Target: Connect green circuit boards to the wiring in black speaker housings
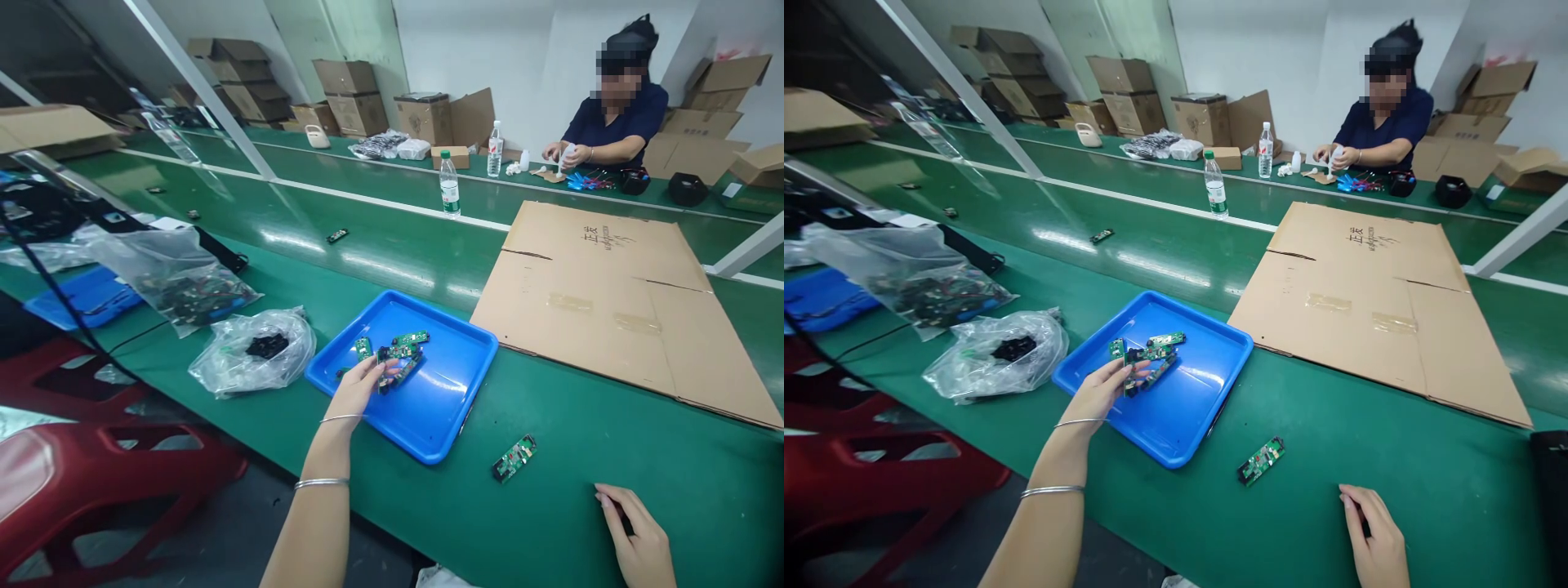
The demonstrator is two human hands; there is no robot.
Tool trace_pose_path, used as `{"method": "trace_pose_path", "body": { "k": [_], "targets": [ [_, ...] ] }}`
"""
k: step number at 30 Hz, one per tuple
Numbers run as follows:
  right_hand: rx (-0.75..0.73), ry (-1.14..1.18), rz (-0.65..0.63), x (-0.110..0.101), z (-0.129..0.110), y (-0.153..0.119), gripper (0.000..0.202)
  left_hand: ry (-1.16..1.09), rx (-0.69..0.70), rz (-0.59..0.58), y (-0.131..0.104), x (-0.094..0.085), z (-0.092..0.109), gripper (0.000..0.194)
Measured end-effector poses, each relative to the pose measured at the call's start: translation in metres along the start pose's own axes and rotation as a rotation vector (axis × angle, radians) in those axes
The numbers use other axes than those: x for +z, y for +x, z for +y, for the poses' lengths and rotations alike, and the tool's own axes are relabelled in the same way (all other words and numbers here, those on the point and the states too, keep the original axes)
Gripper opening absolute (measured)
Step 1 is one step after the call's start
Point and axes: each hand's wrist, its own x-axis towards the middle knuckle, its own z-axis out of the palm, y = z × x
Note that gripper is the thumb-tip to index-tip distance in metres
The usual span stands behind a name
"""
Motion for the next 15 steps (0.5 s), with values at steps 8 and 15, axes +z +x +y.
{"method": "trace_pose_path", "body": {
  "k": [8, 15],
  "targets": [
    [0.009, 0.026, -0.003, 0.001, 0.002, 0.0, 0.041, -0.232, -0.026, -0.204, -0.027, 0.012, 0.014, 0.051],
    [0.015, -0.002, -0.02, 0.0, 0.004, -0.002, 0.04, -0.089, 0.092, -0.224, -0.043, 0.029, 0.014, 0.04]
  ]
}}
